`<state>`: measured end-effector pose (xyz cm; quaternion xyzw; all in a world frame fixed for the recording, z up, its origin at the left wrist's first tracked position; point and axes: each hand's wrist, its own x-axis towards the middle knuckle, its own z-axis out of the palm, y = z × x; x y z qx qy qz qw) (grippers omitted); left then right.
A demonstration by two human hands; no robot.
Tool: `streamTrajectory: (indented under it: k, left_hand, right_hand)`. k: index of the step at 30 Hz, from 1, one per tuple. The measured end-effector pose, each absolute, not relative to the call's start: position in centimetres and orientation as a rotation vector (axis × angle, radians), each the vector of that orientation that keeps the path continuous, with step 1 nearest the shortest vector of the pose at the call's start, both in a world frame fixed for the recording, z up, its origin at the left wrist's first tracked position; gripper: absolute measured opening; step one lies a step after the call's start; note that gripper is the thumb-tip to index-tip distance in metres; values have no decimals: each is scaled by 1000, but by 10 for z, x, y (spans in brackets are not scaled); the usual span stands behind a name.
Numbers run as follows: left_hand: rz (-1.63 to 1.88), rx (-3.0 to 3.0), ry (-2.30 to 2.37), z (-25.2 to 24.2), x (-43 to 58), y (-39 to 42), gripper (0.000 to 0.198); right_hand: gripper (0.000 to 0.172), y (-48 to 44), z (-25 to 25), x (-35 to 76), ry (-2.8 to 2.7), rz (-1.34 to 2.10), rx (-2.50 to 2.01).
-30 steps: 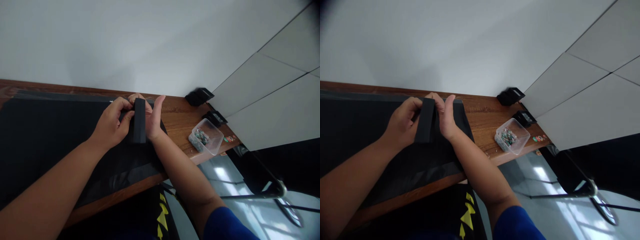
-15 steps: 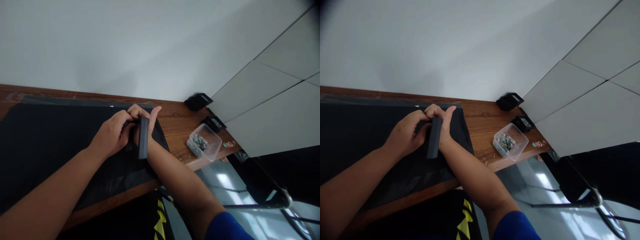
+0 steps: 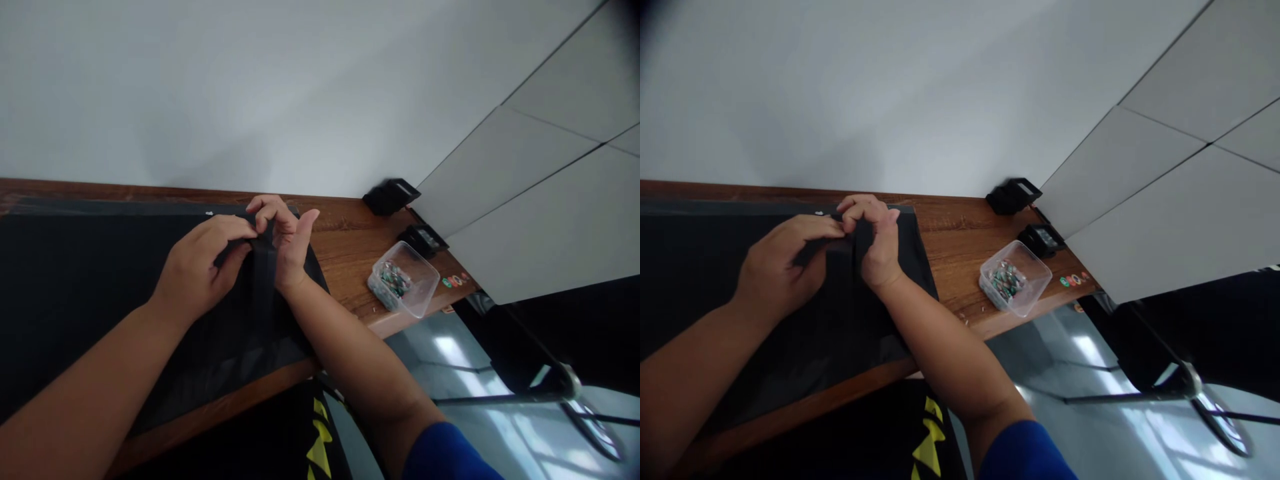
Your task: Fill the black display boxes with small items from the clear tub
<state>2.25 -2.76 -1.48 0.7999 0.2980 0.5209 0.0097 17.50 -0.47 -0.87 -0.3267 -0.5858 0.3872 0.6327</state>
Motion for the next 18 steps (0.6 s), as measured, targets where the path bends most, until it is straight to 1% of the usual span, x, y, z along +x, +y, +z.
streamTrajectory:
  k: [2,4,8,10,12,14,15,16,18]
  left_hand:
    - [1726,2530,938,-16,15,-26,21]
    - [1826,2540,965,-16,7,-22,23]
    - [1868,2430,1141,-13,-8,-16,15]
    - [1854,2390,1173,-9,-8,-16,13]
    - [1806,2385,1197,-7,-4,-18,13]
    - [1818,2280,1269,-6,3,-20,8]
    - [1848,2121,1328,-7,8,-21,13]
    - [1879,1885,1340,-8,13,-21,23]
    - [1794,1459,1237,-11,21,-19,39]
  right_hand:
    - [73,-2,-8,178,-1341,965,-716]
    - [67,1,-6,183,-1367,1176,-703]
    - [76,0,5,194,-1536,1715,-654]
    - [82,-2,11,197,-1626,1820,-603]
    - [87,-4,15,197,-1689,1765,-603]
    - [92,-5,15,196,-1705,1610,-661]
    - [97,-4,13,195,-1701,1518,-698]
    - [103,-3,11,195,-1699,1423,-732]
    - [118,1,4,196,-1708,1236,-781]
